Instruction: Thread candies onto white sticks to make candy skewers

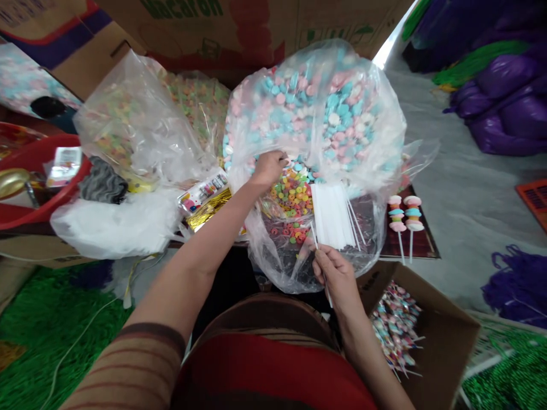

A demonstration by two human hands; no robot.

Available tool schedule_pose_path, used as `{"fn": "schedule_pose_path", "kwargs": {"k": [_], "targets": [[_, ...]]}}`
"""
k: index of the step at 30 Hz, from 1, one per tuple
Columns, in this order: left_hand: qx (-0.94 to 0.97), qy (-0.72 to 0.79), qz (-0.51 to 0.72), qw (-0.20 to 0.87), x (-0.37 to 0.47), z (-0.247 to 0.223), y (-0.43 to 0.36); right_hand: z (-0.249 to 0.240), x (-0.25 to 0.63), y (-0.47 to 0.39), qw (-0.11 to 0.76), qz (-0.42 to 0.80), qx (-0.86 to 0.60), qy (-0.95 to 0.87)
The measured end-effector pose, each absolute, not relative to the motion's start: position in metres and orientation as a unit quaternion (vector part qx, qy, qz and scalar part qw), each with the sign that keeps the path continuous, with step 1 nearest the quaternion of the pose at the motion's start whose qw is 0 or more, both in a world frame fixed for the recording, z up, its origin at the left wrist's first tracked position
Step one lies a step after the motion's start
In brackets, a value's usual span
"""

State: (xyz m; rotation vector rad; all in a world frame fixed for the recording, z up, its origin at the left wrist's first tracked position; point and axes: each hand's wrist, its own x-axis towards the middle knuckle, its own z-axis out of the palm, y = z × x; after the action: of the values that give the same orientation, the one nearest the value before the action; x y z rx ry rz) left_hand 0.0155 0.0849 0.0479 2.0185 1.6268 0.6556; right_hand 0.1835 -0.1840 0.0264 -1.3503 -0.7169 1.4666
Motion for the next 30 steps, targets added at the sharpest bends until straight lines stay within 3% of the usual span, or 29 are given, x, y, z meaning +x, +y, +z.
{"fn": "schedule_pose_path", "kwargs": {"k": [11, 19, 26, 30], "targets": [[0.777, 0.612, 0.100, 0.108, 0.030, 0.045, 0.091, 0.026, 0.188, -0.187, 0.509, 0.589, -0.554, -0.295], [0.791, 0.599, 0.094, 0.083, 0.031, 0.053, 0.077, 0.024, 0.187, -0.191, 0.511, 0.584, -0.548, -0.313], [0.688, 0.650, 0.255, 0.201, 0.016, 0.057, 0.084, 0.032, 0.191, -0.194, 0.532, 0.567, -0.550, -0.305], [0.590, 0.602, 0.389, 0.371, 0.002, 0.066, 0.060, 0.032, 0.190, -0.194, 0.538, 0.561, -0.553, -0.301]]}}
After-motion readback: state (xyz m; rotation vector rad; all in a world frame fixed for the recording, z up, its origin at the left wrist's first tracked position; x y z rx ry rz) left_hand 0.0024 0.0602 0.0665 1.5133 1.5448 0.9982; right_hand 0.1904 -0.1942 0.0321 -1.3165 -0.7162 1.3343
